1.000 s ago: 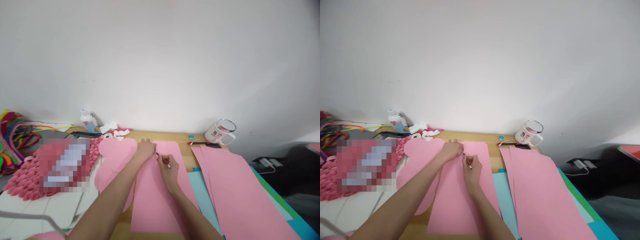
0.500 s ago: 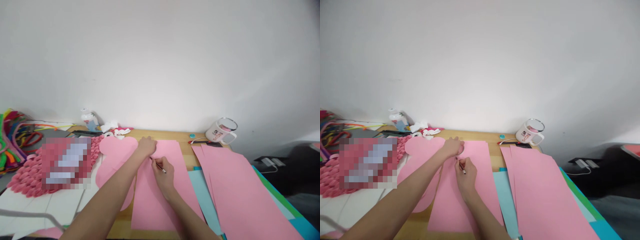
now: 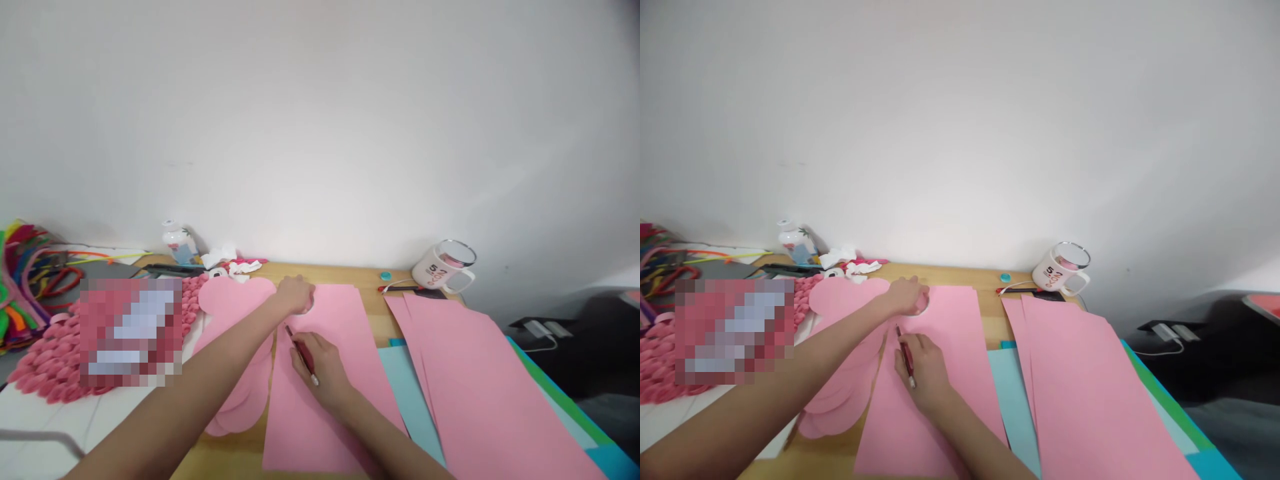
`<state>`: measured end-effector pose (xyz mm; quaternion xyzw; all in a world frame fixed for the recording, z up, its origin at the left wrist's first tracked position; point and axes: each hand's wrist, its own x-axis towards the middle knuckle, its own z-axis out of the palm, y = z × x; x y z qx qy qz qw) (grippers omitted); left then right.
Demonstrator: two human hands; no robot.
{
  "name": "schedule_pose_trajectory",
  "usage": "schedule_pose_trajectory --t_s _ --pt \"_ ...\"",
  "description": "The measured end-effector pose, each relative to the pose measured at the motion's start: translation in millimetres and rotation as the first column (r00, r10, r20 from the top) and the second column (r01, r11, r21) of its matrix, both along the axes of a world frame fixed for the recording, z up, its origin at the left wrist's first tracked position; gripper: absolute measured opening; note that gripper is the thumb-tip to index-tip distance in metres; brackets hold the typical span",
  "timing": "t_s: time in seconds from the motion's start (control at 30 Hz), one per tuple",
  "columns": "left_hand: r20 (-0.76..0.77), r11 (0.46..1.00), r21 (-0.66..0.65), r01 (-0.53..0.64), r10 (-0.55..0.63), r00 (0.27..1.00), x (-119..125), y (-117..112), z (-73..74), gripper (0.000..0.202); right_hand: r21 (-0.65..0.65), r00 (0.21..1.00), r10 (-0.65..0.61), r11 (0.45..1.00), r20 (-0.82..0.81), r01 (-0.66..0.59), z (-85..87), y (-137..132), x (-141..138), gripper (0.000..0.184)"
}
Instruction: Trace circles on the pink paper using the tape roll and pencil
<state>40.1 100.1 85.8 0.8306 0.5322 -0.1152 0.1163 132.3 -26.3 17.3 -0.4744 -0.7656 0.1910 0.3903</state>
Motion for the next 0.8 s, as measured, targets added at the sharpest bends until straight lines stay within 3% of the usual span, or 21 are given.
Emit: schedule_pose_trajectory --t_s 0.37,0.8 --pt "-0.082 0.996 0.058 0.069 -0.064 0.995 -0.1 0.9 2.3 0.038 0.06 0.997 -0.034 0.998 0.068 0.03 -6.3 23.1 -5.5 0.018" --pt "-0.065 0.993 0.093 0.071 -0.065 0.996 -0.7 0.0 -4.3 0.03 0.02 0.999 0.051 0.998 0.016 -0.051 6.8 16.2 36.4 0.017"
